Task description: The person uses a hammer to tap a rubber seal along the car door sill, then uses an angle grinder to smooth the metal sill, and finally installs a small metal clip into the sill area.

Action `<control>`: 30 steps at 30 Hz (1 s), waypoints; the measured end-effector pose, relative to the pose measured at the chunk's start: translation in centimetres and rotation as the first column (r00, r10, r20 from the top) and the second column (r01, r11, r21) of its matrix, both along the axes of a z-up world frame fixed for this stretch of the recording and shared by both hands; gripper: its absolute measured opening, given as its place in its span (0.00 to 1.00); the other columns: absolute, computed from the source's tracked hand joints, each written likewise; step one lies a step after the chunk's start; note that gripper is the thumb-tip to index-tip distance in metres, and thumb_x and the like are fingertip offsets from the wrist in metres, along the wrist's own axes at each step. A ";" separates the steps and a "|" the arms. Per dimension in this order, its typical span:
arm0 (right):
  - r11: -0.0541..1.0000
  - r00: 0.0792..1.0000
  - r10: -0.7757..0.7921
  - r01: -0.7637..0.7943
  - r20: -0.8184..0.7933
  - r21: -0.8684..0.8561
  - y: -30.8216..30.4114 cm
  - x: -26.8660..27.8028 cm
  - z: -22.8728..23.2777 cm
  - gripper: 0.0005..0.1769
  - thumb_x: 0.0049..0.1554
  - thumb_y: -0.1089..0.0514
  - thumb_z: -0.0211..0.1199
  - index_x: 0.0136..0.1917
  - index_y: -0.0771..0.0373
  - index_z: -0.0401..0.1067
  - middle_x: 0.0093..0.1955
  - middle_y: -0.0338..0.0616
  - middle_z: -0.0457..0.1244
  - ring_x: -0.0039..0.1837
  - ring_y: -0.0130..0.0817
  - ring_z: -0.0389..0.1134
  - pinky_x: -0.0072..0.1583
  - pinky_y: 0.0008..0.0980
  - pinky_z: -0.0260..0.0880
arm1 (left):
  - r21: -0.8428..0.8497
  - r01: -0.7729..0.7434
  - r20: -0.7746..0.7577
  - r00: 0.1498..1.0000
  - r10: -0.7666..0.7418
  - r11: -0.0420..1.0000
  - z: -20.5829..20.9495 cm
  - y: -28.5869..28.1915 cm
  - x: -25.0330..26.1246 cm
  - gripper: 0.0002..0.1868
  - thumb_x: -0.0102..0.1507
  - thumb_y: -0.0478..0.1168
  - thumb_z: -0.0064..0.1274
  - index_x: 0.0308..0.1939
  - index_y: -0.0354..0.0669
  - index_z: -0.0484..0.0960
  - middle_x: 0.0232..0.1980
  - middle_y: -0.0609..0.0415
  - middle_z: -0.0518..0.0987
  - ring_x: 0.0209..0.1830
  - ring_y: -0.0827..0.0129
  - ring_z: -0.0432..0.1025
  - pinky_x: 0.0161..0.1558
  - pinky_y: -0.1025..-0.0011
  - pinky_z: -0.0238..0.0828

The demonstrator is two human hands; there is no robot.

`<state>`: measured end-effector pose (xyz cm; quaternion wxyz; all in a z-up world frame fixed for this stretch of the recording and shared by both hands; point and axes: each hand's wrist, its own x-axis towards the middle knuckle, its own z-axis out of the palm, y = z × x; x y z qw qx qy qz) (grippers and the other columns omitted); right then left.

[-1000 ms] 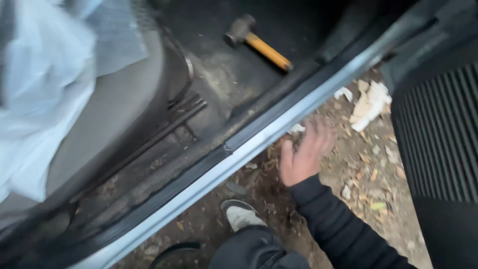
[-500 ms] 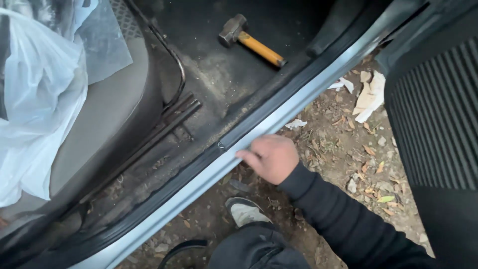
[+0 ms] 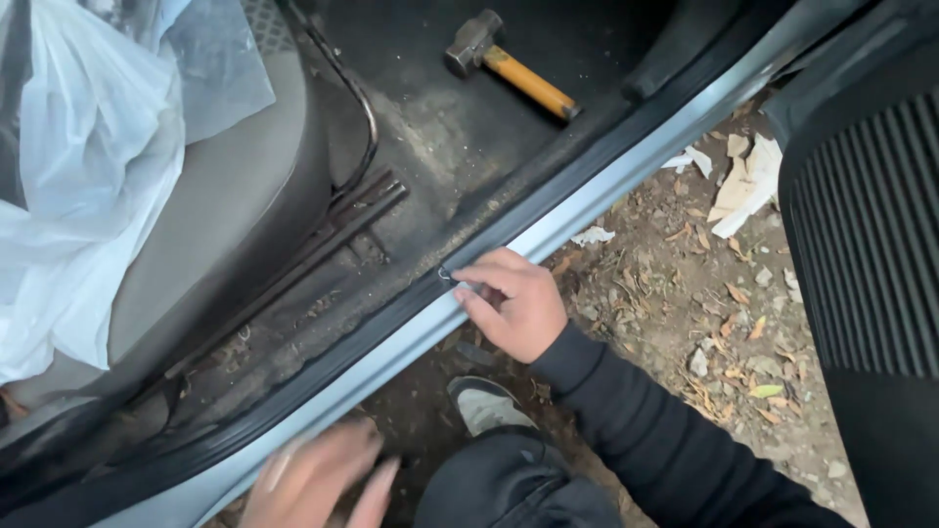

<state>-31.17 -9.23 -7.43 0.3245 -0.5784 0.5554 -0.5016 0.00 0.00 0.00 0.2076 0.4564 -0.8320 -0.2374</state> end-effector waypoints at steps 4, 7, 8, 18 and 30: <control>0.998 0.999 -0.046 0.046 0.015 0.038 0.1 0.5 -0.7 0.10 0.55 0.63 0.71 0.52 0.62 0.80 0.46 0.42 0.69 0.39 0.26 0.69 0.43 0.26 0.71 | -0.018 -0.008 -0.023 1.000 0.007 1.000 1.4 -10.1 -9.6 0.18 0.56 0.42 0.67 0.47 0.41 0.81 0.51 0.49 0.81 0.51 0.52 0.76 0.53 0.59 0.73; 0.995 0.998 -0.047 0.043 0.037 0.091 0.3 0.2 -0.7 0.12 0.53 0.64 0.72 0.52 0.64 0.80 0.45 0.43 0.68 0.38 0.27 0.68 0.42 0.26 0.70 | -0.071 -0.014 -0.033 0.999 0.011 0.997 -0.2 -12.7 -12.3 0.21 0.56 0.40 0.64 0.51 0.38 0.80 0.55 0.46 0.79 0.55 0.48 0.73 0.57 0.56 0.70; 0.997 0.999 -0.036 0.033 0.035 0.073 0.2 0.2 -1.0 0.12 0.54 0.64 0.71 0.52 0.64 0.80 0.46 0.43 0.69 0.39 0.27 0.69 0.43 0.26 0.70 | -0.066 -0.019 -0.010 1.000 0.019 0.998 -0.9 -13.4 -12.8 0.22 0.55 0.41 0.65 0.51 0.37 0.80 0.54 0.46 0.79 0.54 0.47 0.73 0.56 0.55 0.70; 0.989 0.945 0.120 -0.141 -0.304 -0.047 -3.0 -2.3 0.7 0.14 0.51 0.64 0.72 0.52 0.61 0.81 0.46 0.44 0.68 0.49 0.43 0.69 0.52 0.37 0.70 | -0.046 -0.134 0.080 0.987 0.137 0.990 -4.2 -14.2 -14.5 0.20 0.53 0.46 0.67 0.46 0.42 0.83 0.47 0.50 0.80 0.49 0.50 0.74 0.51 0.55 0.71; 0.973 0.940 0.223 -0.231 -0.257 0.000 -3.6 -3.1 1.5 0.18 0.49 0.62 0.73 0.54 0.60 0.80 0.51 0.44 0.69 0.54 0.45 0.70 0.56 0.38 0.70 | -0.087 -0.109 0.004 0.994 0.109 0.990 -5.4 -15.0 -14.4 0.11 0.53 0.41 0.65 0.36 0.41 0.84 0.39 0.49 0.80 0.45 0.49 0.75 0.49 0.55 0.72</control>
